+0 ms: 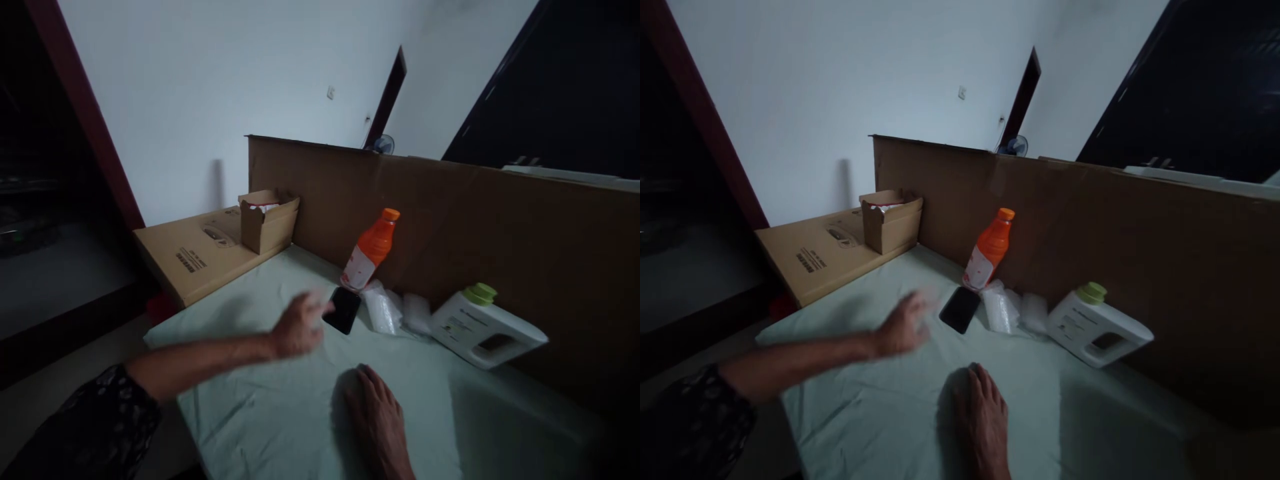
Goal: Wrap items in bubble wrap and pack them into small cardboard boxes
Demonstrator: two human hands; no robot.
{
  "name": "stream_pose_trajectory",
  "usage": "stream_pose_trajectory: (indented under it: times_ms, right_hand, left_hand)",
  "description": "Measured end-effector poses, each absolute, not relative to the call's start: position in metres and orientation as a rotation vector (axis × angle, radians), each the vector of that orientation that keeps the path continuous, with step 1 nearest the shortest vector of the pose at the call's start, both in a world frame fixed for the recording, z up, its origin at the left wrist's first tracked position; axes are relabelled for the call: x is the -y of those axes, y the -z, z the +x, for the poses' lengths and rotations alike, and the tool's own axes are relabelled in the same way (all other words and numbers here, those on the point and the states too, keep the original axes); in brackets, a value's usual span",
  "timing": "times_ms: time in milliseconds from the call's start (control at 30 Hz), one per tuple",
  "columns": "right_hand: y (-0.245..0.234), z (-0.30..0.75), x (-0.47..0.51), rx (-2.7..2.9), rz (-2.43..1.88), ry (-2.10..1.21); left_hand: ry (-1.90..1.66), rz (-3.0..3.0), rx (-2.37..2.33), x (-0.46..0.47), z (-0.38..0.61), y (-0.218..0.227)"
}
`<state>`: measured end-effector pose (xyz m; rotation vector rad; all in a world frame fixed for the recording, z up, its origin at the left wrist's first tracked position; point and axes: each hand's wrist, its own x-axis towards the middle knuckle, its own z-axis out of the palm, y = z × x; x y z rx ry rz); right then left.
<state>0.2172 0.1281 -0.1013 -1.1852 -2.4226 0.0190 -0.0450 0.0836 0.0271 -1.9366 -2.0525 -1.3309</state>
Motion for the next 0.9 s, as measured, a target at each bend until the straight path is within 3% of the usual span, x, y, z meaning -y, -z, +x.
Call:
stream_pose_trajectory:
  times_ms: [200,467,667,900]
  right_hand:
    - [0.123,0.201,-0.136,2.433,-1.144,0.018]
    - [0.109,0.202,-0.129,2.507,-1.274,-0.031]
    - [0.099,0.199,-0.13,2.519,-1.287,-0.116]
    - [0.084,0.19,-0.126,2.353,-1.226,-0.294]
  left_hand:
    - [1.304,-1.314,2.232,-0.168,-0.193,-0.101]
    - [1.353,-1.11,2.362,-0.189,-0.241,-0.102]
    - [1.434,-1.184,2.309,-0.1,-0.229,-0.089]
    - [1.63,-1.643,2.22,0.06,-0.17,-0.034]
